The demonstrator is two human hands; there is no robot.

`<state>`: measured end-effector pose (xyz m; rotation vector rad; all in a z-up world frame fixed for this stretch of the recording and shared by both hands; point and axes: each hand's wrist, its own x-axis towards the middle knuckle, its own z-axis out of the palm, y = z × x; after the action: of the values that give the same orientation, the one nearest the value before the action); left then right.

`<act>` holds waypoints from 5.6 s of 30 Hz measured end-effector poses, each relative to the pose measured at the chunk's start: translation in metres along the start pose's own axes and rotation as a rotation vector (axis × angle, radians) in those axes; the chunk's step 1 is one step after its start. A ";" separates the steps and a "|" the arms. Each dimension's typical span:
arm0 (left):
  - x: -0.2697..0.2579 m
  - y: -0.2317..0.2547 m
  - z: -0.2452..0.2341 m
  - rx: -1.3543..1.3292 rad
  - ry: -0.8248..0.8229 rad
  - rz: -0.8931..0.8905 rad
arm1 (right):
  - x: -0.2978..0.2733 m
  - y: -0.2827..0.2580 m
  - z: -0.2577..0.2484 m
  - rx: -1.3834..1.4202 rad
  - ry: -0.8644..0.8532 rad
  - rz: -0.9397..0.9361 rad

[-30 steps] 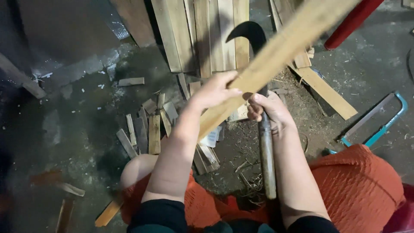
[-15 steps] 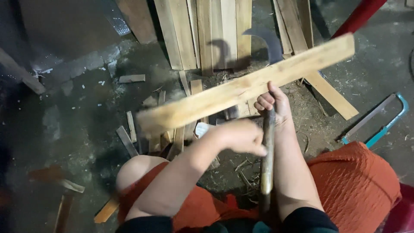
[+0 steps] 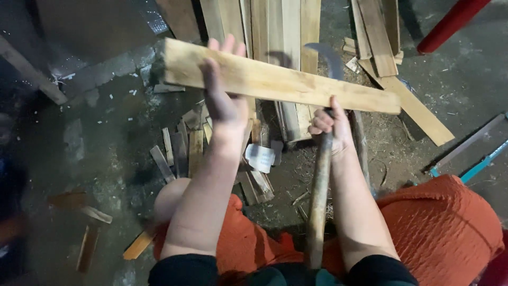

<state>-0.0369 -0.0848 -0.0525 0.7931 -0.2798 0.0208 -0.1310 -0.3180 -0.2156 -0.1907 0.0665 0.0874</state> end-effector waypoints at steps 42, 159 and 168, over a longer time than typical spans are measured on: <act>0.020 0.074 0.002 0.247 -0.319 0.539 | -0.016 0.080 0.163 -2.033 0.384 0.280; 0.017 0.087 -0.001 0.344 -0.245 0.472 | -0.021 0.073 0.139 -1.968 0.367 0.196; 0.012 0.087 0.002 0.302 -0.263 0.465 | -0.014 0.076 0.125 -2.000 0.339 0.280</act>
<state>-0.0364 -0.0265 0.0130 1.0167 -0.7185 0.4058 -0.1451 -0.2211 -0.1062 -2.2003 0.3314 0.3821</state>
